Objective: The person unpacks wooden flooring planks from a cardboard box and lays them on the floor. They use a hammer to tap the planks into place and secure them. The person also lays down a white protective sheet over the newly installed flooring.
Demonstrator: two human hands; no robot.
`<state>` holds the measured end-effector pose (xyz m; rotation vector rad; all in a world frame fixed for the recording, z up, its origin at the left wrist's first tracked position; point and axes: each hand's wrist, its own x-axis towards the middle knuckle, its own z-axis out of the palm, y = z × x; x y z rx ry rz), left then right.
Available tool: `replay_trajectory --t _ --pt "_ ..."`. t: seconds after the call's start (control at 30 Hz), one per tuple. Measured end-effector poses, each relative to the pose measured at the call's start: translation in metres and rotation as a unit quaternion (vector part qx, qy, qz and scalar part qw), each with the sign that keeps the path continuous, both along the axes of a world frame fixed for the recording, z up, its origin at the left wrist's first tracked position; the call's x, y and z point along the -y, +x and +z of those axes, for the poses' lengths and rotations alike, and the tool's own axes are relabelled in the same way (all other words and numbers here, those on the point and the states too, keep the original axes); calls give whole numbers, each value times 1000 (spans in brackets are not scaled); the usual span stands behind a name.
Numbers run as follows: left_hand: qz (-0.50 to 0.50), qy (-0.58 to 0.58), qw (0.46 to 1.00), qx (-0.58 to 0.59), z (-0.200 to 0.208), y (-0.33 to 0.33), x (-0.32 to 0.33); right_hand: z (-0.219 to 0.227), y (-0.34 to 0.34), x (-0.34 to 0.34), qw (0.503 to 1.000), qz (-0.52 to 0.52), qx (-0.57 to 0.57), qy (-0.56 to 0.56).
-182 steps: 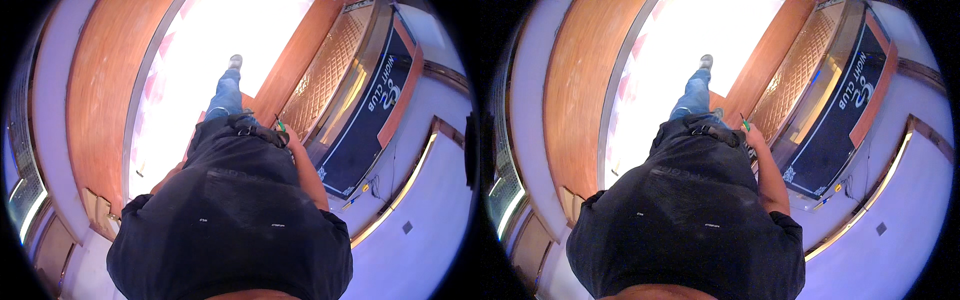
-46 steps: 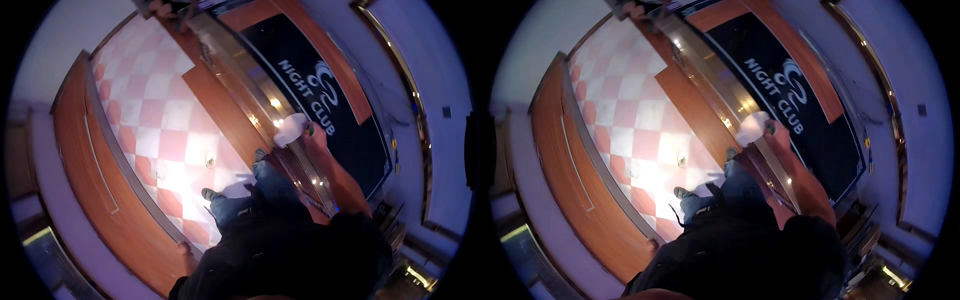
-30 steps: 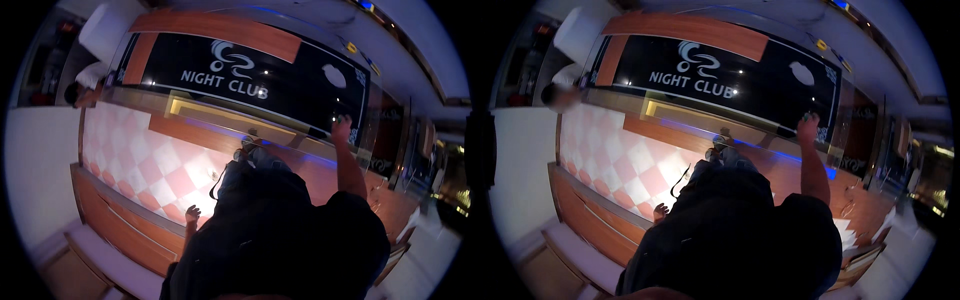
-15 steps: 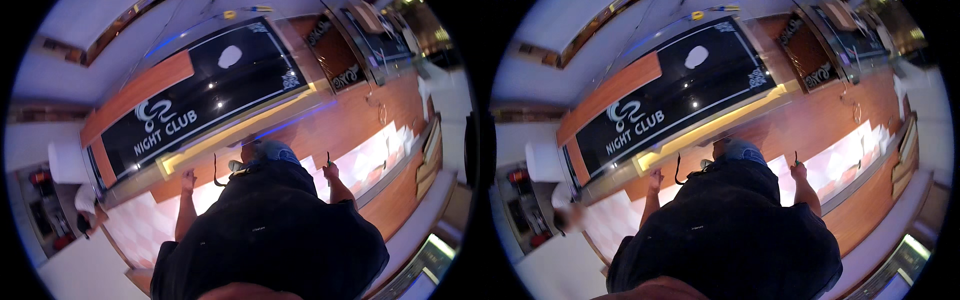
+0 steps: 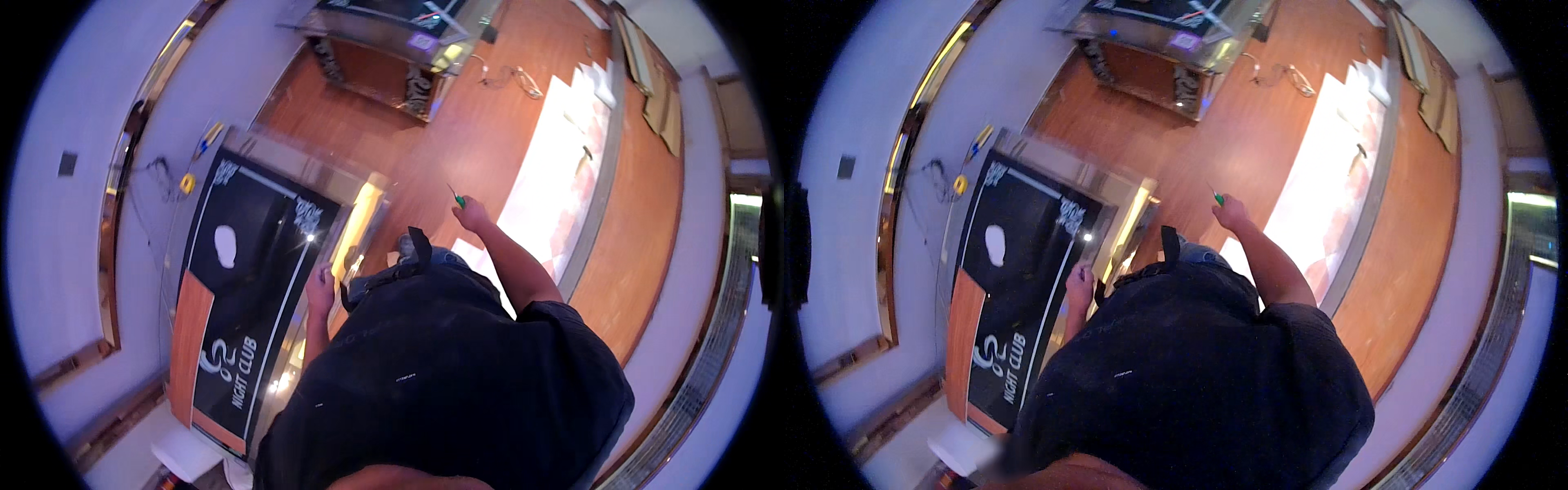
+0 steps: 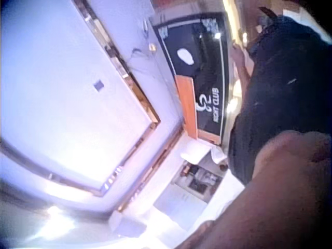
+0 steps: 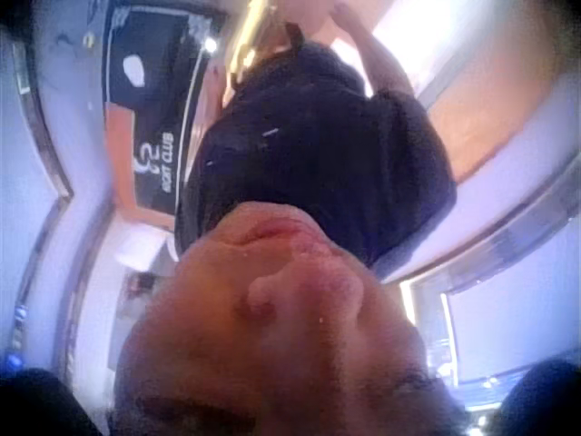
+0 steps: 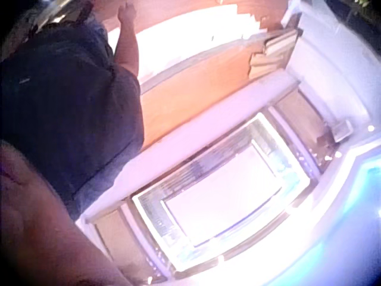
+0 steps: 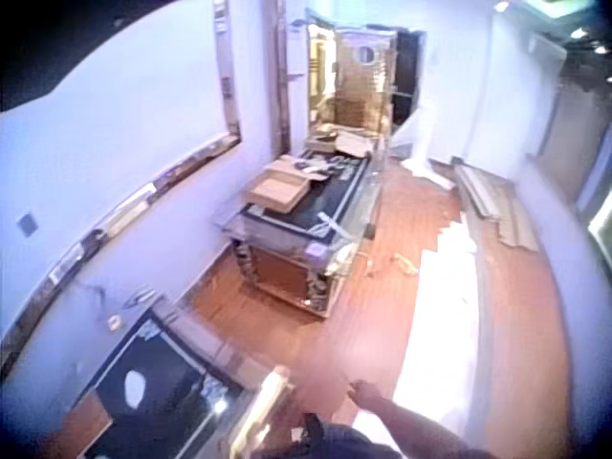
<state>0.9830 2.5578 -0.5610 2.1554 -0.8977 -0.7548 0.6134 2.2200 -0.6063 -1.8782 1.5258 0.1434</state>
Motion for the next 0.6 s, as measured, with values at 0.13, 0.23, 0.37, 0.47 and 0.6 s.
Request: replay_trajectory --t 0.13,0.23,0.37,0.47,0.6 --pt "-140 -94 985 30 88 -2 179 26 -58 67 993 -116 2 -20" --pt "-180 -97 978 38 147 9 289 28 -110 90 980 -197 -1 -35" --pt "-179 -176 968 -29 198 10 424 -21 -210 43 962 -244 -124 19" --pt "-171 -244 946 -125 221 -4 529 -47 -281 -35 934 -304 -165 88" --pt "-223 -455 843 -179 276 -25 651 8 -257 -66 885 -370 -137 248"
